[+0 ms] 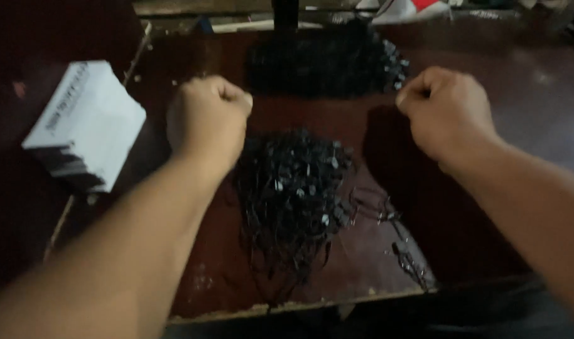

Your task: The person is untangling and sorting thin black strings with attached plastic tags from a large pile on a wooden surface.

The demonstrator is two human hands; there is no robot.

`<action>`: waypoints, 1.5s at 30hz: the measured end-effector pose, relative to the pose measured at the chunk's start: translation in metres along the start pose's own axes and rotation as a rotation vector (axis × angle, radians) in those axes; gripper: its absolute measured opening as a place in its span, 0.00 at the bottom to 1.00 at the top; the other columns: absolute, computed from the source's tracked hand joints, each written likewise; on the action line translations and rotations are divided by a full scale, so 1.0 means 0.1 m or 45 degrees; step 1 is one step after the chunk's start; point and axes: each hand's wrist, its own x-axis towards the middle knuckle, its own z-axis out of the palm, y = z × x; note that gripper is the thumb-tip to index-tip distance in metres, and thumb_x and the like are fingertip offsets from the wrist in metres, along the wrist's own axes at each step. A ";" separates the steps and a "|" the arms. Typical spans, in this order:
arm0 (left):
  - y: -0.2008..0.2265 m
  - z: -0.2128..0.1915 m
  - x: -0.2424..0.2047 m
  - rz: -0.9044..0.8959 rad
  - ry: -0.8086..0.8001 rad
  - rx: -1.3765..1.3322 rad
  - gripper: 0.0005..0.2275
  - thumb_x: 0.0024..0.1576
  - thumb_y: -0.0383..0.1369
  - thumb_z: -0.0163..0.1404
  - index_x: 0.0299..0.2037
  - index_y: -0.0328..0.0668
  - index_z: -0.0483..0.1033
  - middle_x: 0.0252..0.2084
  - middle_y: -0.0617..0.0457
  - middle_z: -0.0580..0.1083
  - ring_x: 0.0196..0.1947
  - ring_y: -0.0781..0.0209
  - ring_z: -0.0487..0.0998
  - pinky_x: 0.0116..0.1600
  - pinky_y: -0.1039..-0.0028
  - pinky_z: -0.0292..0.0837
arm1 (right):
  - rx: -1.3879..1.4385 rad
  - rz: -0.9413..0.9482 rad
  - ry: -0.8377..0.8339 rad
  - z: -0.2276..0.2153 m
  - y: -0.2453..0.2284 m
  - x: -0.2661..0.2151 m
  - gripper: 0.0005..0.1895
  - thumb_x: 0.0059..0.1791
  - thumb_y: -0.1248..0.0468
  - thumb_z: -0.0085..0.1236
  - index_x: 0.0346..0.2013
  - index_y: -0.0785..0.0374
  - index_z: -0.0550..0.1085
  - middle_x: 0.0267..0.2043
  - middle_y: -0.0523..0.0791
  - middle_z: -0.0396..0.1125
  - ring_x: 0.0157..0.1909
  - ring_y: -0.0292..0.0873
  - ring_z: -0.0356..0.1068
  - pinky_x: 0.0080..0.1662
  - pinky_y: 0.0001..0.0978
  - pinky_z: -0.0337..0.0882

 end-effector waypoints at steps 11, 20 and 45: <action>0.18 -0.16 -0.08 -0.206 -0.127 -0.048 0.08 0.53 0.37 0.56 0.22 0.55 0.79 0.37 0.61 0.77 0.37 0.56 0.78 0.44 0.62 0.72 | -0.175 -0.096 -0.049 0.04 0.10 0.14 0.10 0.55 0.57 0.49 0.37 0.54 0.78 0.49 0.46 0.70 0.50 0.54 0.68 0.51 0.52 0.67; 0.09 0.00 0.31 -0.174 -0.294 0.108 0.05 0.50 0.37 0.53 0.25 0.60 0.83 0.33 0.60 0.81 0.36 0.50 0.80 0.39 0.56 0.73 | -0.289 -0.067 -0.039 0.10 0.07 0.23 0.09 0.55 0.57 0.50 0.37 0.51 0.78 0.49 0.45 0.67 0.47 0.54 0.68 0.49 0.52 0.68; -0.03 0.05 0.32 0.155 -0.199 0.129 0.06 0.54 0.35 0.59 0.25 0.53 0.81 0.35 0.57 0.76 0.33 0.55 0.76 0.39 0.61 0.73 | -0.585 -0.352 0.074 0.19 0.39 0.54 0.12 0.53 0.50 0.58 0.38 0.53 0.81 0.41 0.48 0.73 0.46 0.56 0.72 0.48 0.53 0.67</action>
